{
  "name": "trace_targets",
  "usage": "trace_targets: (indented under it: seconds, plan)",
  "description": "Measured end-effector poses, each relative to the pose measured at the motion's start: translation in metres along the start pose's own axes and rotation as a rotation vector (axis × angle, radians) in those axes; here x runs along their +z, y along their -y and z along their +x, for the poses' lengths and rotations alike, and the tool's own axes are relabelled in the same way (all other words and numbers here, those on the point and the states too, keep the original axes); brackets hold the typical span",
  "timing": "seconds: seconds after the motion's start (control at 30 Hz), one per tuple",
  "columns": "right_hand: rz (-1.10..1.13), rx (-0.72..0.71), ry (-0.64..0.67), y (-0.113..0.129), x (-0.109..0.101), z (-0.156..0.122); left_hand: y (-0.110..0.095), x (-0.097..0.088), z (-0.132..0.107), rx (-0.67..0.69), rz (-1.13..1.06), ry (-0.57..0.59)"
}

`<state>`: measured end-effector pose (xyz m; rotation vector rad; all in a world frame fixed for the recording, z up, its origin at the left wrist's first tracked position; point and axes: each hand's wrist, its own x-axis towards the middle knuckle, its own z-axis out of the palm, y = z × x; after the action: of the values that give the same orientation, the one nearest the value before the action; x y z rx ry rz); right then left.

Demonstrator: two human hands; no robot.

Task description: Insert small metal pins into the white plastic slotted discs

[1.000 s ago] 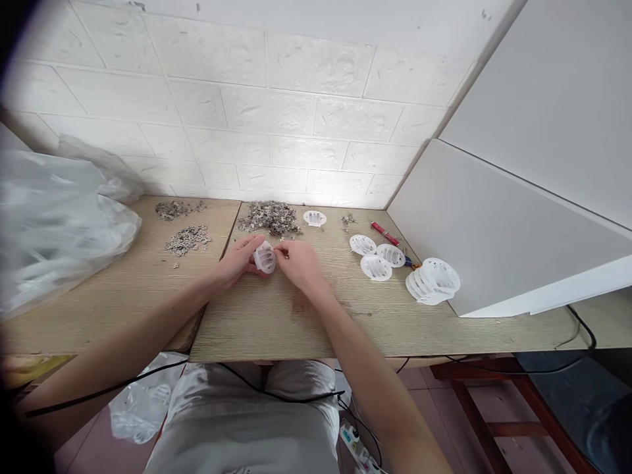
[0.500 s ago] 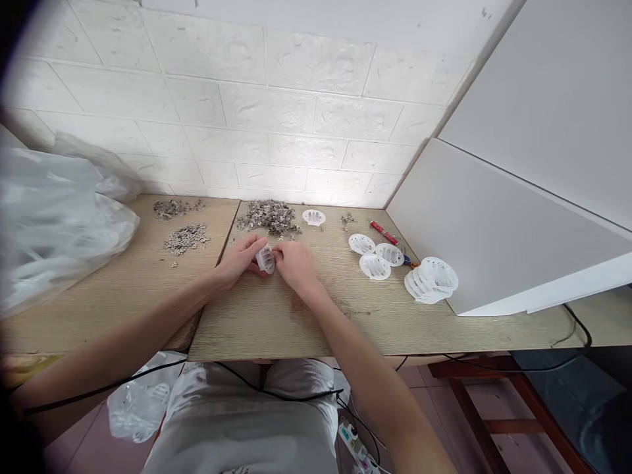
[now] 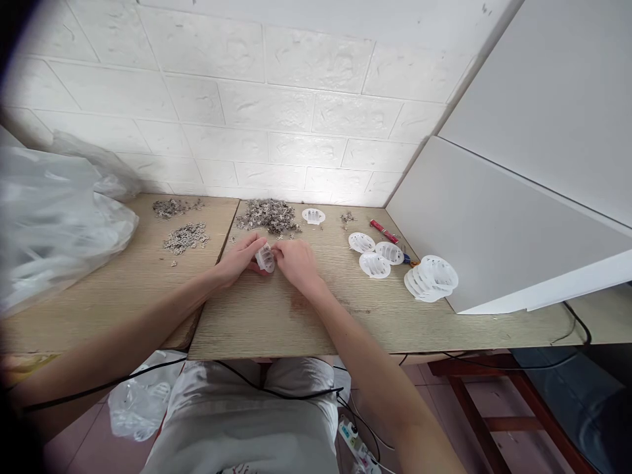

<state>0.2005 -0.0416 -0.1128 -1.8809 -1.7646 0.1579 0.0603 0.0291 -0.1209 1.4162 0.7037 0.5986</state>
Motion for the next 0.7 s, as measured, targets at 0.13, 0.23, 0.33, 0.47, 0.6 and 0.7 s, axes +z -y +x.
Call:
trace_targets:
  seconds: [0.13,0.23,0.33,0.47,0.6,0.7]
  plan:
    - [0.072,-0.008,0.005,-0.0042,0.0013,0.0016,-0.0011,0.0006,0.0001,-0.004,0.009,-0.005]
    - [0.119,-0.020,0.006,-0.0068,0.0027,0.0027,-0.0025,0.0012,-0.0001,-0.007,0.001,-0.007]
    - [0.177,-0.033,0.026,-0.0089,0.0034,0.0040,-0.0025,0.0014,0.0004,-0.013,-0.014,-0.027]
    - [0.253,-0.011,0.080,-0.0102,0.0029,0.0053,-0.0010,0.0021,0.0022,-0.032,-0.022,-0.060]
    - [0.251,0.003,0.054,-0.0083,0.0046,0.0050,0.0014,0.0022,0.0040,-0.038,-0.021,-0.076]
    - [0.215,0.009,0.019,-0.0058,0.0067,0.0043,0.0034,0.0013,0.0046,-0.030,0.004,-0.075]
